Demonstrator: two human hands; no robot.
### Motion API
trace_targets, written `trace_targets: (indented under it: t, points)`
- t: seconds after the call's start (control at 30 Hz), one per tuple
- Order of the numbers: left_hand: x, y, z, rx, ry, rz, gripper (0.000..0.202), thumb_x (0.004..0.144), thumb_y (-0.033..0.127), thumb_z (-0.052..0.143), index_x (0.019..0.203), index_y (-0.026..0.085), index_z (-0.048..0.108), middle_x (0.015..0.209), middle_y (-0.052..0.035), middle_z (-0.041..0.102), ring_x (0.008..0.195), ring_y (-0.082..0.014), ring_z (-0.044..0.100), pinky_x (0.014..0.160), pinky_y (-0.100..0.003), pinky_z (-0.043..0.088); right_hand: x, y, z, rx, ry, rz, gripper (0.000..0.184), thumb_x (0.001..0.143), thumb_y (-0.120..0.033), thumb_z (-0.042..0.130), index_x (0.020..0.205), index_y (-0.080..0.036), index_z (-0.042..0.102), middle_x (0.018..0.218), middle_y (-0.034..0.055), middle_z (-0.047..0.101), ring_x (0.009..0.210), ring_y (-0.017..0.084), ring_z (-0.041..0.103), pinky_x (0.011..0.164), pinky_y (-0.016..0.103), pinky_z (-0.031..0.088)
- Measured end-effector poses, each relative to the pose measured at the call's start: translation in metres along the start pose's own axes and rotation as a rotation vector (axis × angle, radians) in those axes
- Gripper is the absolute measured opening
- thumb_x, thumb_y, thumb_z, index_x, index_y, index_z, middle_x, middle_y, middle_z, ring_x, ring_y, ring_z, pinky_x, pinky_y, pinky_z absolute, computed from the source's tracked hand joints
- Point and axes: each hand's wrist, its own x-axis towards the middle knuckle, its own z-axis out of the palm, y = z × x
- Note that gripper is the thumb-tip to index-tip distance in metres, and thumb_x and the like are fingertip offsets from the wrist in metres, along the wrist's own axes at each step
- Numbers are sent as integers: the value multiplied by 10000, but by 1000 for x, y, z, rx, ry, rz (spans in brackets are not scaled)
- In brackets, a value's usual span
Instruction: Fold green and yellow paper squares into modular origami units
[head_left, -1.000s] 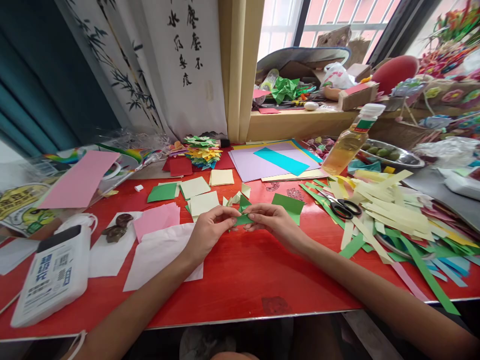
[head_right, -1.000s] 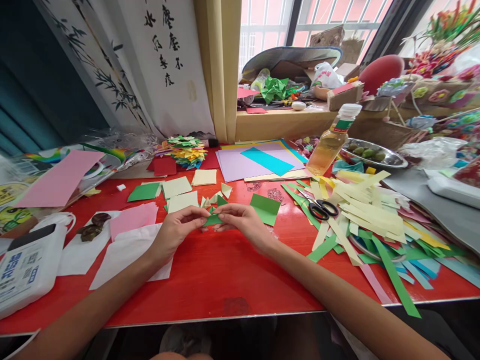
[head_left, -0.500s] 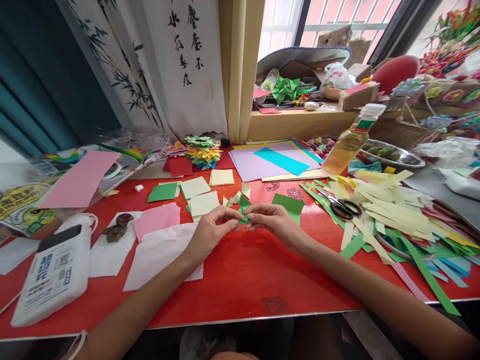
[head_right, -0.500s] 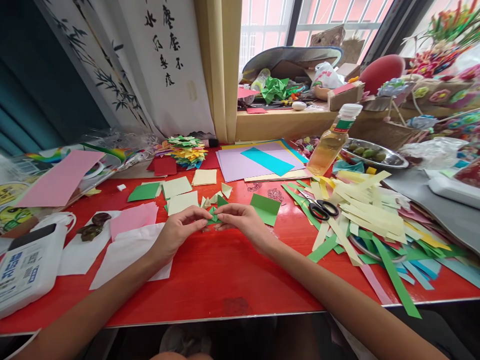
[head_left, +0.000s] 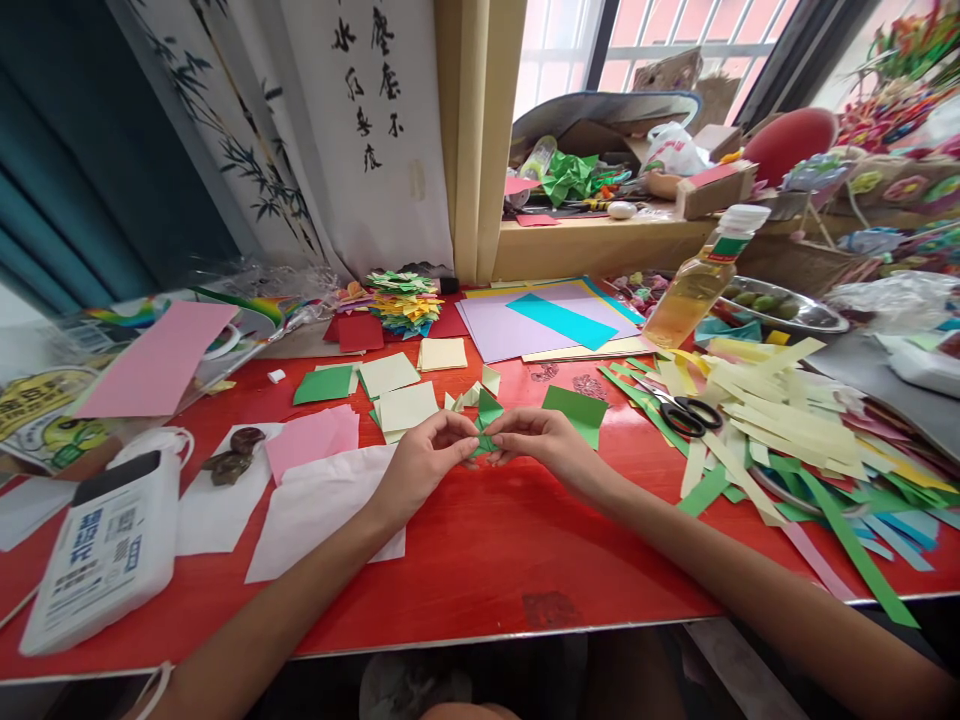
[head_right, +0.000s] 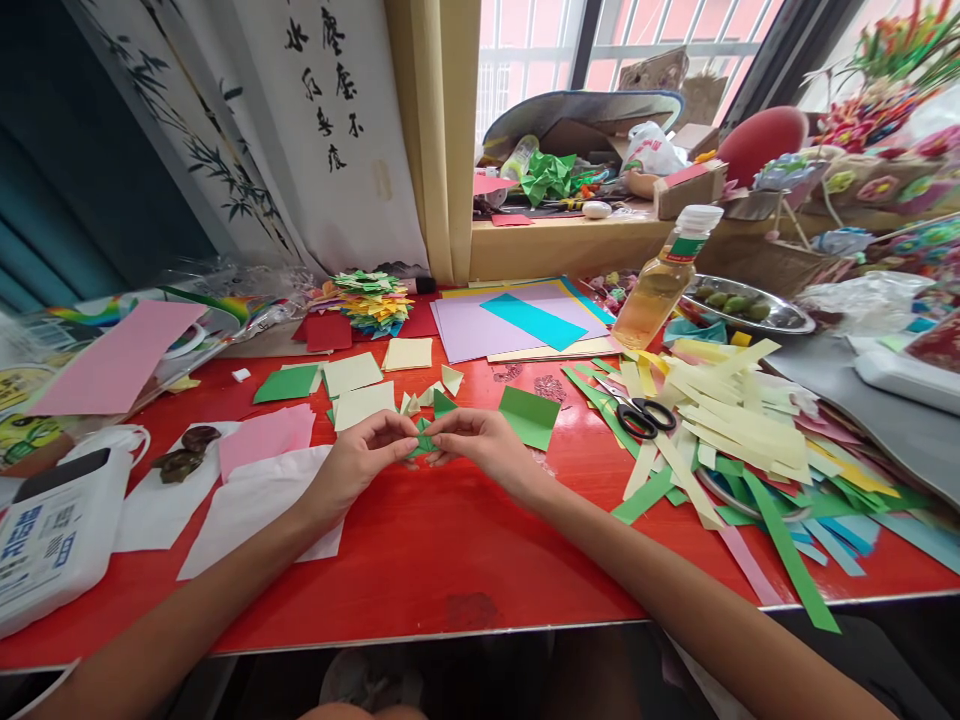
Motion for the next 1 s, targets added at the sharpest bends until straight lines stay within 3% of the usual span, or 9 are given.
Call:
trace_targets:
  t: [0.2, 0.47, 0.67, 0.73, 0.83, 0.93, 1.0]
  points:
    - [1, -1, 0, -16, -98, -32, 127, 755, 216, 536, 857, 165, 479, 783, 8, 541, 688, -104, 551, 620, -239, 483, 0, 2, 0, -28, -39, -8, 98, 733, -201, 585, 812, -148, 614, 710, 13, 609, 653, 122, 614, 672, 280, 495]
    - [4, -5, 0, 22, -92, 35, 122, 751, 186, 525, 832, 178, 433, 748, 31, 495, 615, -75, 509, 621, -225, 433, -1, 2, 4, -8, -29, -52, 313, 776, -258, 554, 1075, -204, 480, 710, -11, 570, 632, 135, 619, 641, 299, 502]
    - [3, -6, 0, 17, -66, 49, 121, 745, 165, 511, 820, 186, 419, 773, 24, 444, 663, -83, 460, 606, -211, 404, 0, 5, 5, -32, -8, -99, 341, 792, -304, 532, 1107, -200, 454, 714, -16, 555, 628, 138, 617, 652, 315, 503]
    - [3, -5, 0, 44, -32, 43, 102, 758, 179, 501, 816, 187, 418, 760, 24, 445, 678, -87, 447, 611, -205, 387, 2, 5, 5, -14, 12, -33, 352, 771, -331, 558, 1079, -184, 470, 720, -5, 581, 628, 141, 618, 649, 315, 503]
    - [2, -4, 0, 104, 18, 60, 89, 755, 185, 509, 793, 183, 429, 768, 22, 447, 712, -88, 437, 635, -198, 369, 2, 5, 7, -30, -15, 67, 252, 748, -352, 579, 886, -142, 551, 695, 20, 612, 635, 143, 617, 647, 294, 495]
    - [1, -2, 0, 132, -8, 79, 83, 744, 174, 518, 750, 176, 436, 744, 29, 439, 679, -75, 428, 620, -184, 364, 0, 6, 10, -20, 14, 71, 216, 761, -352, 560, 754, -136, 557, 635, 19, 612, 593, 128, 601, 622, 267, 475]
    - [0, -2, 1, 97, -40, 51, 82, 754, 196, 507, 740, 178, 428, 696, 41, 426, 576, -56, 409, 531, -171, 356, -1, 7, 13, 4, 66, 69, 212, 763, -350, 557, 746, -138, 552, 607, 12, 603, 556, 117, 583, 588, 249, 456]
